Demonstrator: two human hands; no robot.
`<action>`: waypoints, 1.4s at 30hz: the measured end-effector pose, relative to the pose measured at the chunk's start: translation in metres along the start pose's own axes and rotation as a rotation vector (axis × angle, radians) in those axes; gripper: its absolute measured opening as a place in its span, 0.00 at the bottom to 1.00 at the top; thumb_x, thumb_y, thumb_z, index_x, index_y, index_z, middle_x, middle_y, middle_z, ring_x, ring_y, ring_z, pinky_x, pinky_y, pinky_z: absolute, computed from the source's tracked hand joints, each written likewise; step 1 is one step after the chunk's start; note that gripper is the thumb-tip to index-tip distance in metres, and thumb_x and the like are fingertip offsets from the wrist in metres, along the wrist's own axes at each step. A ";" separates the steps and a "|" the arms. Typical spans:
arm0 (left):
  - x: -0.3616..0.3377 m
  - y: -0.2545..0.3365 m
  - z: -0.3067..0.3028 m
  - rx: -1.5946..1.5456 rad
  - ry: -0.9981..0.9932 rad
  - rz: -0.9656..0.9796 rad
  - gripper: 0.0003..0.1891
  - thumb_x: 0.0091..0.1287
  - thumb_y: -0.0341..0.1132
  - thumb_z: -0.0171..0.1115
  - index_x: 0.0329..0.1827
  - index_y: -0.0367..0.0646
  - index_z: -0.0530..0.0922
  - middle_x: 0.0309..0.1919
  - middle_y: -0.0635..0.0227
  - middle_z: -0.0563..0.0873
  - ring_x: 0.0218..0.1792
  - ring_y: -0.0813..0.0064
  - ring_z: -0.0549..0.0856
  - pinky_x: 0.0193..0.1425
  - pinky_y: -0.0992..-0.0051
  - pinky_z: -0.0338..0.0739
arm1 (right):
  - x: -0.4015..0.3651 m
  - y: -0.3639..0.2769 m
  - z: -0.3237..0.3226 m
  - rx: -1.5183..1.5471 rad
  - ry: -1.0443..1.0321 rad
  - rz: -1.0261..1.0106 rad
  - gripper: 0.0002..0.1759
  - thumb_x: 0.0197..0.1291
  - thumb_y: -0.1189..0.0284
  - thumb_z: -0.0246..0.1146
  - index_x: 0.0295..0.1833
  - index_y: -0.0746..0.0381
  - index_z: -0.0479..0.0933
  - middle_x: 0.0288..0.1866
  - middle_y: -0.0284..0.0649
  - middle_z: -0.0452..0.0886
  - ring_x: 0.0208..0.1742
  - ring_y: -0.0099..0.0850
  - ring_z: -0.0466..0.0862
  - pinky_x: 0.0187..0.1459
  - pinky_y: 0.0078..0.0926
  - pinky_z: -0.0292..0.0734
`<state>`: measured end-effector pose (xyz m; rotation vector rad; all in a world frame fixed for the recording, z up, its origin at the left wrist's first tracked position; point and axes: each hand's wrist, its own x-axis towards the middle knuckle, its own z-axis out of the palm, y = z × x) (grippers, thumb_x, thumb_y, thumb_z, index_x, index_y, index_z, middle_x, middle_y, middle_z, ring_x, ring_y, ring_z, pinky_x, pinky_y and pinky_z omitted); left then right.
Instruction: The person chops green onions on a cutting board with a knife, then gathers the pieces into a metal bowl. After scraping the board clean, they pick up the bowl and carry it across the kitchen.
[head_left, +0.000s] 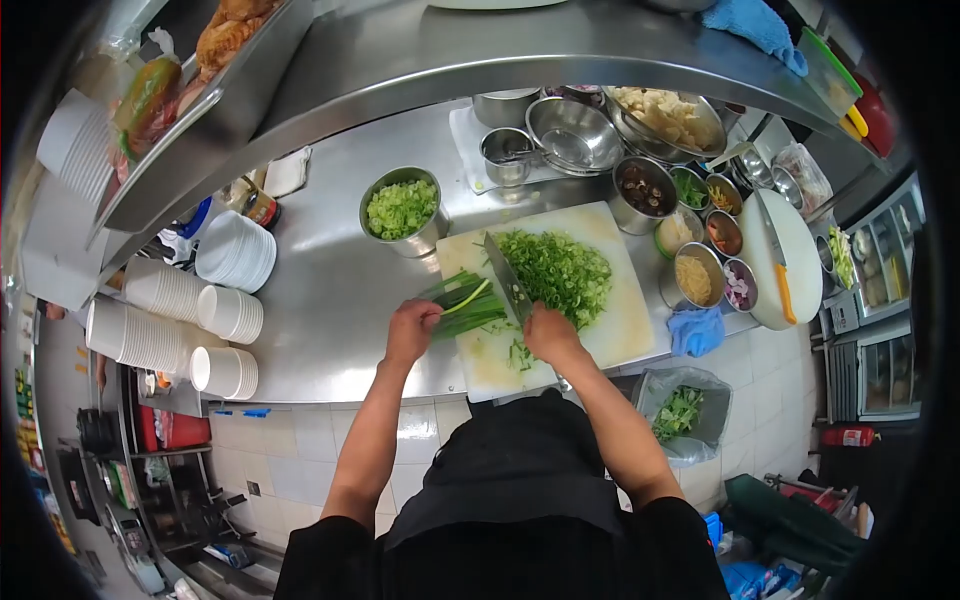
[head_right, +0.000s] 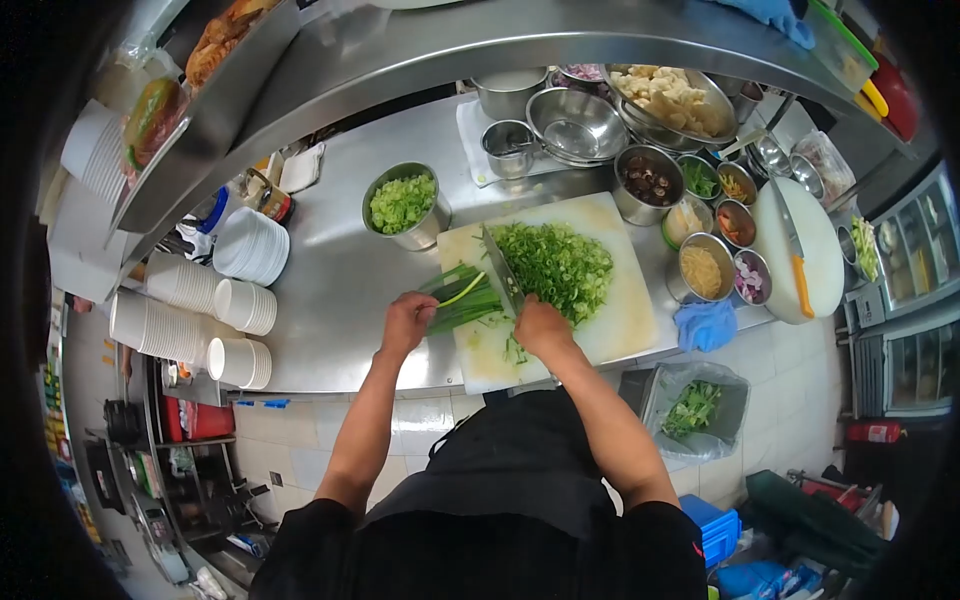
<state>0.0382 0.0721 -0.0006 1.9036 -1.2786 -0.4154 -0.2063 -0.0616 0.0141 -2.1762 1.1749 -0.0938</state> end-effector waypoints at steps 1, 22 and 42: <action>0.005 0.000 0.002 0.088 -0.073 -0.006 0.09 0.56 0.25 0.69 0.40 0.42 0.85 0.40 0.62 0.87 0.46 0.61 0.84 0.51 0.65 0.78 | 0.000 -0.004 -0.003 -0.007 -0.041 0.039 0.17 0.64 0.68 0.54 0.50 0.72 0.72 0.36 0.61 0.83 0.40 0.57 0.84 0.45 0.53 0.80; 0.026 0.027 0.085 0.520 -0.093 0.375 0.36 0.56 0.35 0.71 0.67 0.30 0.68 0.50 0.53 0.74 0.55 0.53 0.73 0.63 0.56 0.68 | -0.012 -0.017 -0.002 -0.096 -0.016 0.001 0.18 0.62 0.70 0.53 0.52 0.73 0.72 0.38 0.58 0.85 0.40 0.52 0.87 0.44 0.47 0.82; 0.034 0.017 0.100 0.444 -0.035 0.412 0.28 0.60 0.26 0.59 0.67 0.33 0.70 0.53 0.54 0.76 0.57 0.53 0.73 0.65 0.60 0.67 | -0.001 0.003 0.004 -0.015 0.011 0.017 0.17 0.67 0.66 0.52 0.49 0.71 0.73 0.33 0.62 0.82 0.37 0.59 0.84 0.44 0.55 0.79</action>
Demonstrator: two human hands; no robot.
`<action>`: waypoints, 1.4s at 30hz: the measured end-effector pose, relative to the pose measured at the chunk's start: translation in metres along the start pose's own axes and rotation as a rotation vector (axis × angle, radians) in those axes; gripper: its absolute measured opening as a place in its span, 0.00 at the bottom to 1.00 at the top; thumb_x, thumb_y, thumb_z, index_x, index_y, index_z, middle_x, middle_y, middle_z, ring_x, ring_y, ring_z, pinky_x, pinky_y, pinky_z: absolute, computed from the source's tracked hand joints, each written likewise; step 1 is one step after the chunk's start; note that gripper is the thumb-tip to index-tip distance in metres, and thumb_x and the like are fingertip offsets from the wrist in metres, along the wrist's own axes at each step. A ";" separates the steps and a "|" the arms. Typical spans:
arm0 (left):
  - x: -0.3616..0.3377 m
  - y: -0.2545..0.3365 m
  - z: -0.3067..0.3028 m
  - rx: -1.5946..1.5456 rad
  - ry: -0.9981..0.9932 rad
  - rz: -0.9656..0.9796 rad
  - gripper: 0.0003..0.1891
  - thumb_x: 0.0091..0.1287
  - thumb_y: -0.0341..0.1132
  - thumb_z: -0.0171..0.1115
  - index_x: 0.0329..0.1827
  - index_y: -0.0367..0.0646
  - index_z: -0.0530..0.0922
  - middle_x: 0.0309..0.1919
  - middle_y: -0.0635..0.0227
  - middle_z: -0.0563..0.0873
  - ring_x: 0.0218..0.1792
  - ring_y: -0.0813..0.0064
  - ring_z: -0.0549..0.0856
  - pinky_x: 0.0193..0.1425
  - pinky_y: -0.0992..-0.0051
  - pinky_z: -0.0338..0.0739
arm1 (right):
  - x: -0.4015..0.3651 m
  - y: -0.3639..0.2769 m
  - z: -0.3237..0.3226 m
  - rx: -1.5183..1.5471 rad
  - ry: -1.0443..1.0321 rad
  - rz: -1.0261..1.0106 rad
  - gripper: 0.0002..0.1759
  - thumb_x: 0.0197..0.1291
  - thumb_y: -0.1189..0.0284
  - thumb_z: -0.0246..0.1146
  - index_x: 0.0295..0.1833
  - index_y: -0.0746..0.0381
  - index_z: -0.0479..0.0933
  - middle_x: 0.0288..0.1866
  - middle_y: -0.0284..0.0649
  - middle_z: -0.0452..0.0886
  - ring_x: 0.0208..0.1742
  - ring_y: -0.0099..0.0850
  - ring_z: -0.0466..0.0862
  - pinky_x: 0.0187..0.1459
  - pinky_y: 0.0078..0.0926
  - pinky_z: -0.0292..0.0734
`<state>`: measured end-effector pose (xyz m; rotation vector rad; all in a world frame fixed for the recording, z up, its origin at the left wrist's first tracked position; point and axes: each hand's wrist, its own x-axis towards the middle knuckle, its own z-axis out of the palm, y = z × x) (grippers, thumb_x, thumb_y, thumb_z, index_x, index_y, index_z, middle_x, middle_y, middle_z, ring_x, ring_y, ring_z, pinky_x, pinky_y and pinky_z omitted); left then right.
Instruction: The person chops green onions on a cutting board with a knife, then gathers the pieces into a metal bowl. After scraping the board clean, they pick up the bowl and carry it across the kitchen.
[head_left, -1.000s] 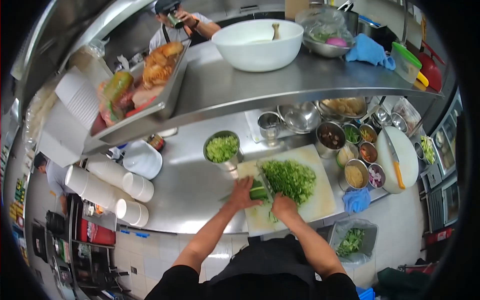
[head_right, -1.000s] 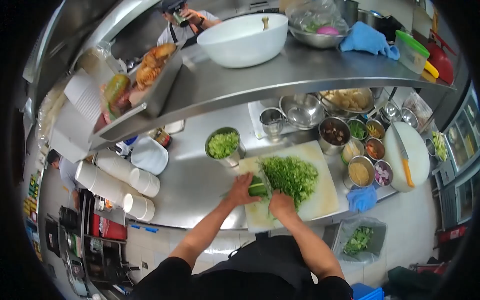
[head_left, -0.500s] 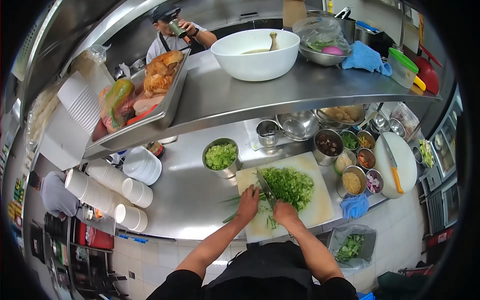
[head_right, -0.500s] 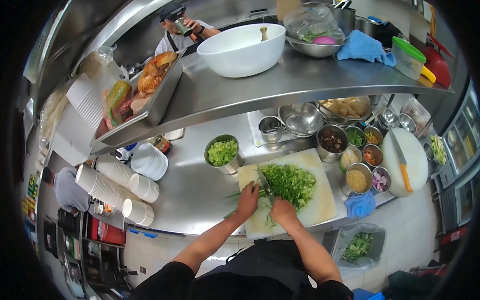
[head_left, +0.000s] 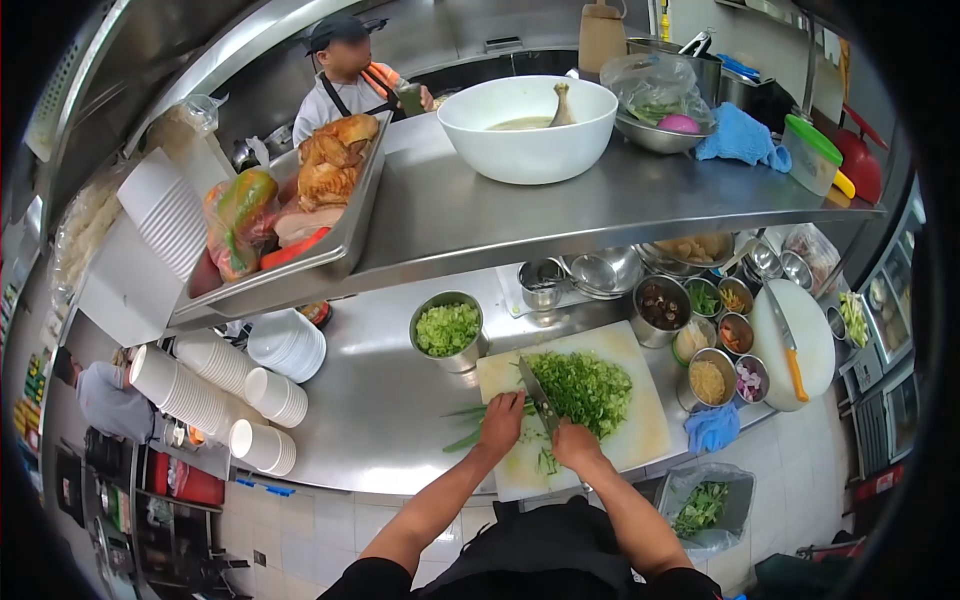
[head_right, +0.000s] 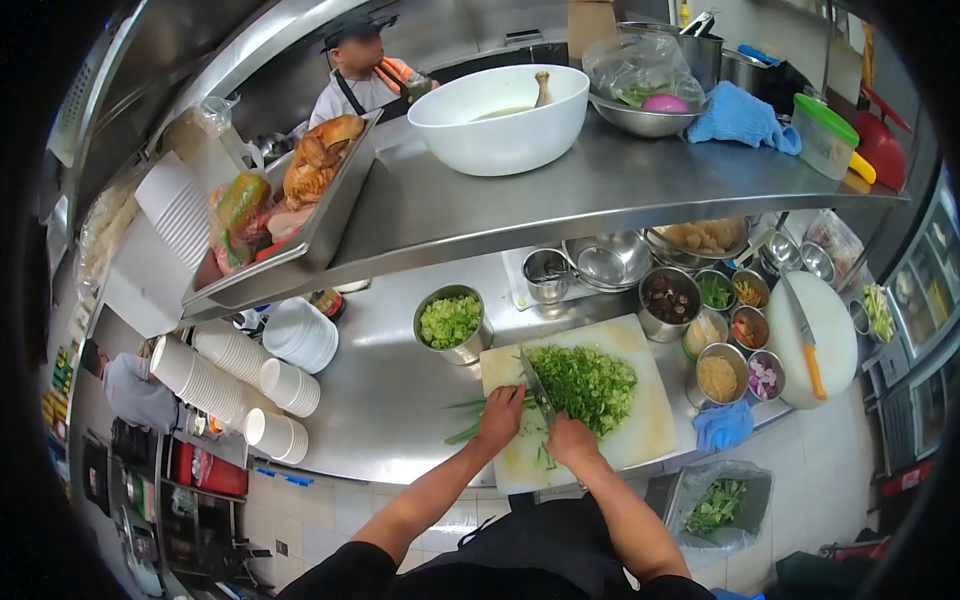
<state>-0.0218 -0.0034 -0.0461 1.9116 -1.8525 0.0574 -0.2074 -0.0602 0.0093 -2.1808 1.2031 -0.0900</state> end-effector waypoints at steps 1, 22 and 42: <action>0.001 0.001 -0.001 0.024 0.018 -0.011 0.28 0.59 0.24 0.58 0.66 0.34 0.71 0.52 0.54 0.77 0.56 0.53 0.74 0.64 0.60 0.68 | 0.001 0.000 -0.001 -0.003 0.014 -0.013 0.17 0.67 0.65 0.52 0.48 0.70 0.73 0.33 0.62 0.83 0.38 0.59 0.84 0.44 0.55 0.79; -0.016 0.001 -0.018 -0.246 -0.076 -0.015 0.29 0.65 0.32 0.65 0.70 0.34 0.69 0.67 0.44 0.69 0.68 0.46 0.68 0.72 0.61 0.64 | -0.012 -0.016 -0.015 -0.009 -0.058 0.063 0.17 0.61 0.72 0.54 0.50 0.73 0.73 0.37 0.61 0.84 0.41 0.56 0.86 0.44 0.50 0.81; -0.009 0.004 -0.004 -0.178 0.138 0.018 0.17 0.63 0.23 0.60 0.56 0.30 0.79 0.56 0.48 0.80 0.57 0.47 0.77 0.62 0.57 0.74 | -0.011 -0.007 0.003 -0.006 0.045 -0.042 0.15 0.67 0.69 0.51 0.46 0.72 0.71 0.29 0.61 0.82 0.34 0.58 0.84 0.39 0.54 0.80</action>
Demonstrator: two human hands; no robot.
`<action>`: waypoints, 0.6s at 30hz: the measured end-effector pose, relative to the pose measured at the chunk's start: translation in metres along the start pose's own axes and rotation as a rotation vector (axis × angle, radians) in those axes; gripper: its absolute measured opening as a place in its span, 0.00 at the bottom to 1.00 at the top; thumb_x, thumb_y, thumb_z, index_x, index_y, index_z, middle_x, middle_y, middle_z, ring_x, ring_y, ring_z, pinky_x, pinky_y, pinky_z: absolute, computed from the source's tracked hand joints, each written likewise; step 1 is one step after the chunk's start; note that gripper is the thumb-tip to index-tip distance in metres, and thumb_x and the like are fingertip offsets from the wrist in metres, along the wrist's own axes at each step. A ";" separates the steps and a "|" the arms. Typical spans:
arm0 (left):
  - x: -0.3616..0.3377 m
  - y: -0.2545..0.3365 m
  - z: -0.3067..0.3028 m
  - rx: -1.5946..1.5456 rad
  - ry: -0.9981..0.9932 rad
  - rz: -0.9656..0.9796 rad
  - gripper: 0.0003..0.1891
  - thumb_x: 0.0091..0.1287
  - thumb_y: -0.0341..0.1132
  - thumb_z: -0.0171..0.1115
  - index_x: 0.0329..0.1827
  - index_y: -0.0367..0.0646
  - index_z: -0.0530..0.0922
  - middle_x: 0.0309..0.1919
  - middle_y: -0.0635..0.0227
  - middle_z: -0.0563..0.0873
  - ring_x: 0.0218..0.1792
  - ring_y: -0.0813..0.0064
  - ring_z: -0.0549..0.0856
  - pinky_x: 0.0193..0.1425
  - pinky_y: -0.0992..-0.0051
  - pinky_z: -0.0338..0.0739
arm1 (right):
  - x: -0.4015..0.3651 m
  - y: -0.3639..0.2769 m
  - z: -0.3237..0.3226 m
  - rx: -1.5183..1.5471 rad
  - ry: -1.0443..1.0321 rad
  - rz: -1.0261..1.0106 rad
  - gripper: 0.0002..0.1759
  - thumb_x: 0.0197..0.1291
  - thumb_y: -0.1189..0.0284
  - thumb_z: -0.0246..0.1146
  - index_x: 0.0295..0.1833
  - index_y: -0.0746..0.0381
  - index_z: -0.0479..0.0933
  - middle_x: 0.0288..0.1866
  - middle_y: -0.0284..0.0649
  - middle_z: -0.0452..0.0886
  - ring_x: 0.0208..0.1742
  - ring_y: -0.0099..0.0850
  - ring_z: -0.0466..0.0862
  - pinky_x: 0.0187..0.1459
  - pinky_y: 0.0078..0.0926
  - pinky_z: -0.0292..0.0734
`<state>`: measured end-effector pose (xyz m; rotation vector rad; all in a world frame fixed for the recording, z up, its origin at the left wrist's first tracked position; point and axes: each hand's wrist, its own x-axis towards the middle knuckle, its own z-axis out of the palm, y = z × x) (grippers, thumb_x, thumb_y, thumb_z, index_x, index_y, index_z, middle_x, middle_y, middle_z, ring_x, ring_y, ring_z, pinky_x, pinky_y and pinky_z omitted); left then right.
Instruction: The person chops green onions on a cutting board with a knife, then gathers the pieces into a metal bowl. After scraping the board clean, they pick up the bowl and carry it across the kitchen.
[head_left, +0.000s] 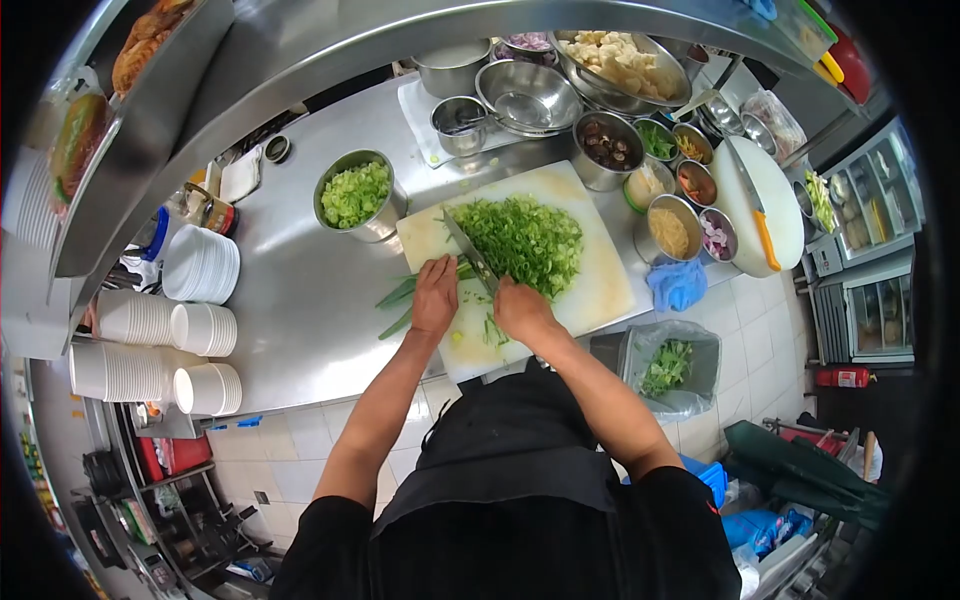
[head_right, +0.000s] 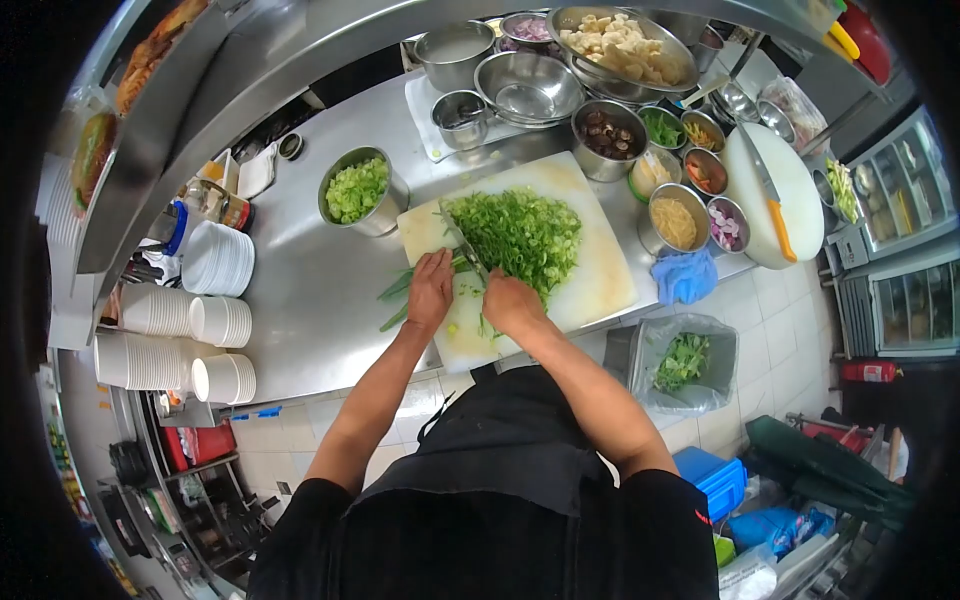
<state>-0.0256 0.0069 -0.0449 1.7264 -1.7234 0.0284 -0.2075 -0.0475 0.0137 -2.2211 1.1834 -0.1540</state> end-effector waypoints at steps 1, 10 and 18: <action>0.003 0.000 0.005 0.004 0.042 -0.050 0.17 0.62 0.22 0.59 0.55 0.30 0.79 0.54 0.49 0.81 0.56 0.47 0.77 0.61 0.57 0.74 | -0.001 0.000 0.000 -0.003 0.006 -0.001 0.15 0.67 0.69 0.51 0.46 0.72 0.71 0.29 0.61 0.82 0.34 0.58 0.84 0.39 0.54 0.80; -0.007 0.009 0.004 0.091 -0.027 -0.054 0.28 0.54 0.14 0.53 0.62 0.32 0.75 0.58 0.50 0.76 0.61 0.48 0.74 0.64 0.59 0.72 | -0.001 -0.013 -0.015 -0.005 -0.128 0.092 0.17 0.62 0.73 0.52 0.51 0.75 0.72 0.37 0.62 0.84 0.41 0.57 0.85 0.44 0.51 0.81; -0.009 0.010 0.003 -0.181 0.124 -0.095 0.24 0.50 0.14 0.55 0.53 0.33 0.79 0.46 0.51 0.77 0.52 0.47 0.76 0.62 0.59 0.71 | -0.001 -0.010 -0.003 -0.051 -0.092 0.066 0.17 0.63 0.70 0.54 0.51 0.73 0.71 0.35 0.60 0.84 0.39 0.56 0.85 0.41 0.52 0.81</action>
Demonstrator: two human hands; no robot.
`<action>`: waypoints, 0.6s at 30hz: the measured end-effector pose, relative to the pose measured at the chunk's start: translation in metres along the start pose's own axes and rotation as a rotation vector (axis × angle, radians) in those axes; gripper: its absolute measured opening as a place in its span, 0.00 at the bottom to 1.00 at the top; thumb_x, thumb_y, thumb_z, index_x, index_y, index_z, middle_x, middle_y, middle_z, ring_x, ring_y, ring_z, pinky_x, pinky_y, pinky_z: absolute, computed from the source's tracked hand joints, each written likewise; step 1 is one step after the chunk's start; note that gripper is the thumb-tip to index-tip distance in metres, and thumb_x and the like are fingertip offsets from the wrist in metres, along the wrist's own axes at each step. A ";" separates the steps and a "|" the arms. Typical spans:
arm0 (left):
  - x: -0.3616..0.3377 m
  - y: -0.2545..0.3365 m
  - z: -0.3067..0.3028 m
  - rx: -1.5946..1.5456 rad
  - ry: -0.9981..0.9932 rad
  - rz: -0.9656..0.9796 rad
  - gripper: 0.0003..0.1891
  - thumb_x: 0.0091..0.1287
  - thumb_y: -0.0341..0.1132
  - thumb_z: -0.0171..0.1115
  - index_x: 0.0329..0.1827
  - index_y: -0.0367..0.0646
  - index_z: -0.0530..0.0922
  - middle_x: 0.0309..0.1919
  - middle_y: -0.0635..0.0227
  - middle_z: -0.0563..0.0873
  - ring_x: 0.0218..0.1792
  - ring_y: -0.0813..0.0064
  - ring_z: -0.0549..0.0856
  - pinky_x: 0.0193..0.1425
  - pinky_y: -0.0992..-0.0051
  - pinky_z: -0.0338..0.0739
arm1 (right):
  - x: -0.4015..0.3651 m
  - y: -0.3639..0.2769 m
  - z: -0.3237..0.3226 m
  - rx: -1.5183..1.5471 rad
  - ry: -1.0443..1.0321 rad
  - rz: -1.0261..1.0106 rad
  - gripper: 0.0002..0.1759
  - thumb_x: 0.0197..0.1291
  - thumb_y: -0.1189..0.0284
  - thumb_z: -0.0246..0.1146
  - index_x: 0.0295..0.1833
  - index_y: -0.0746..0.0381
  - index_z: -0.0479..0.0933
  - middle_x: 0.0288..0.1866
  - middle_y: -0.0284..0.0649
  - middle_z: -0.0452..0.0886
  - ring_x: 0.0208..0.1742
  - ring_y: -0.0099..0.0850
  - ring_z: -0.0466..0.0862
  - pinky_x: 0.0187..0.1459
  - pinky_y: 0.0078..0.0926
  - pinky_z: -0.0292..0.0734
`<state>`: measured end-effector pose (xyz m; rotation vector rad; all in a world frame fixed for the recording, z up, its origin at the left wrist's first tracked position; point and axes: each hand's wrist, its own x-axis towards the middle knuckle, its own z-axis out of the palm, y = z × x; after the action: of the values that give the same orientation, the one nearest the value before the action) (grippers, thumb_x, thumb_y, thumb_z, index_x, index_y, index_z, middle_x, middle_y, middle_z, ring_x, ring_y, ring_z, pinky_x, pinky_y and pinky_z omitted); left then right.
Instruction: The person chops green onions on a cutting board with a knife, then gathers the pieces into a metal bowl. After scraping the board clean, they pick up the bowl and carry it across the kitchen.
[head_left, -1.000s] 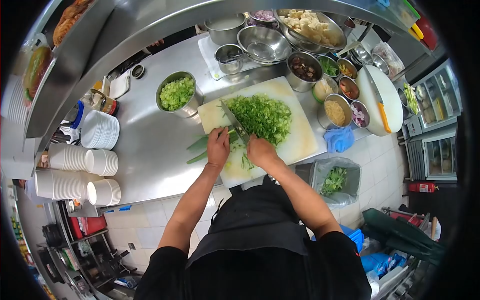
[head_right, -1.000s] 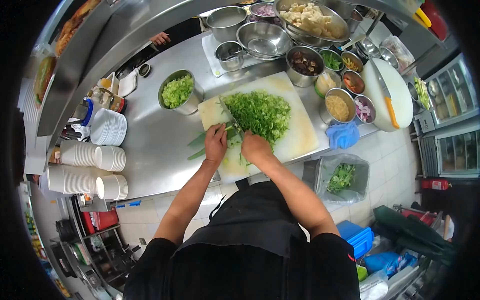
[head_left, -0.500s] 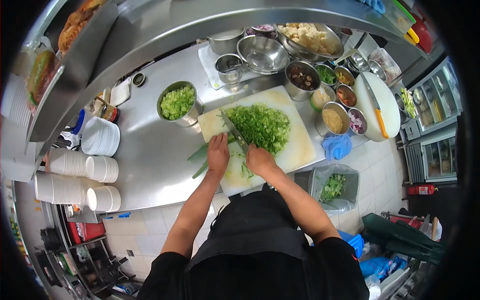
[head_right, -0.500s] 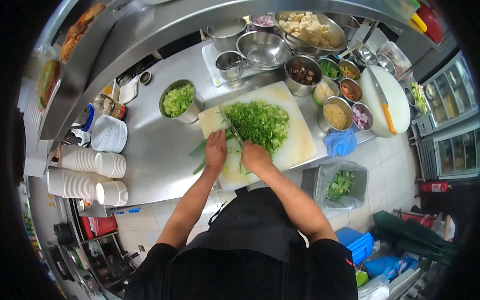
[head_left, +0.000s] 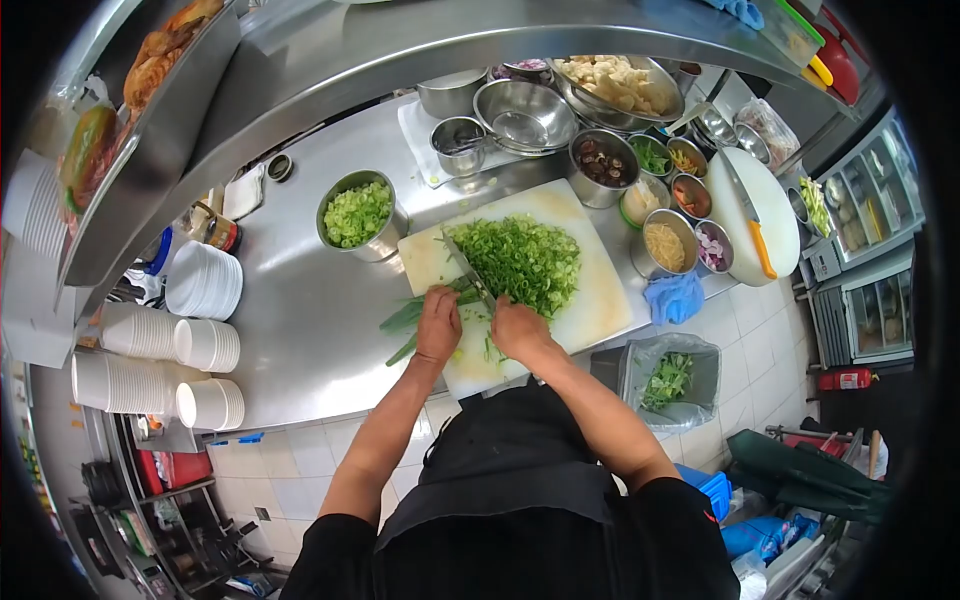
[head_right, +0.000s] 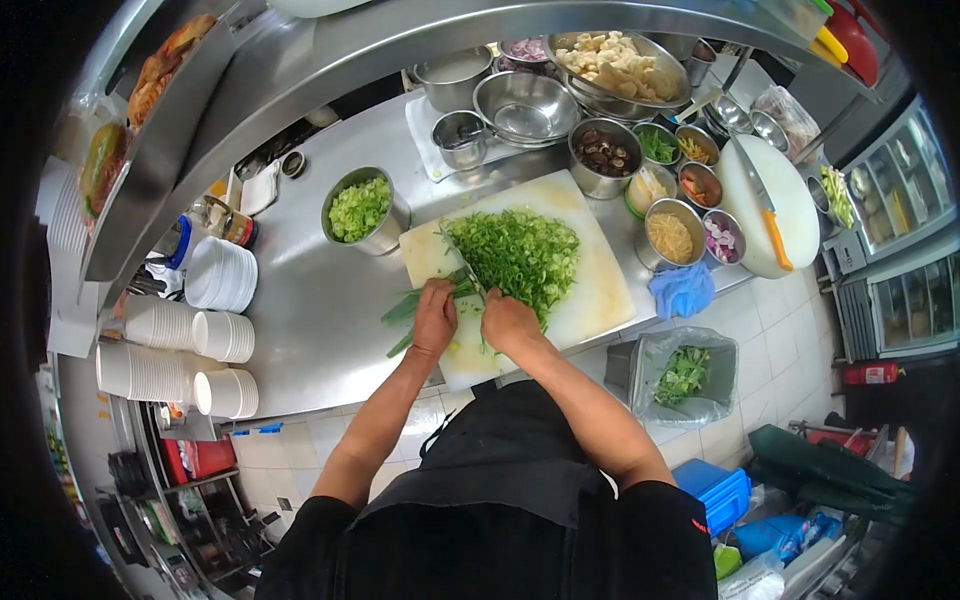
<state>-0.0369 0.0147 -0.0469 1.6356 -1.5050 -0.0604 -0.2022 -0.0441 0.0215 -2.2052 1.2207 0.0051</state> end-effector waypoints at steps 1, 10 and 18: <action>0.007 0.001 -0.007 0.059 -0.024 0.133 0.19 0.49 0.16 0.56 0.46 0.35 0.79 0.42 0.53 0.77 0.48 0.49 0.77 0.57 0.60 0.73 | 0.000 0.000 0.000 0.005 0.003 -0.007 0.17 0.62 0.71 0.55 0.51 0.73 0.71 0.35 0.60 0.84 0.40 0.56 0.85 0.42 0.52 0.81; 0.059 -0.008 -0.028 0.198 -0.580 0.230 0.10 0.45 0.26 0.61 0.33 0.41 0.79 0.35 0.60 0.78 0.42 0.56 0.78 0.49 0.60 0.77 | -0.024 -0.012 -0.024 -0.061 0.041 -0.104 0.14 0.57 0.75 0.56 0.47 0.73 0.71 0.32 0.62 0.83 0.35 0.56 0.86 0.39 0.50 0.82; 0.047 -0.014 -0.027 0.123 -0.525 0.236 0.10 0.46 0.25 0.60 0.34 0.43 0.79 0.36 0.60 0.78 0.42 0.55 0.79 0.51 0.61 0.78 | -0.019 -0.014 -0.011 -0.130 0.011 -0.091 0.13 0.58 0.76 0.53 0.47 0.72 0.72 0.34 0.58 0.85 0.37 0.52 0.87 0.39 0.47 0.83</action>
<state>0.0015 -0.0106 -0.0150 1.5990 -2.1277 -0.2905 -0.2056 -0.0300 0.0427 -2.3746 1.1541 0.0366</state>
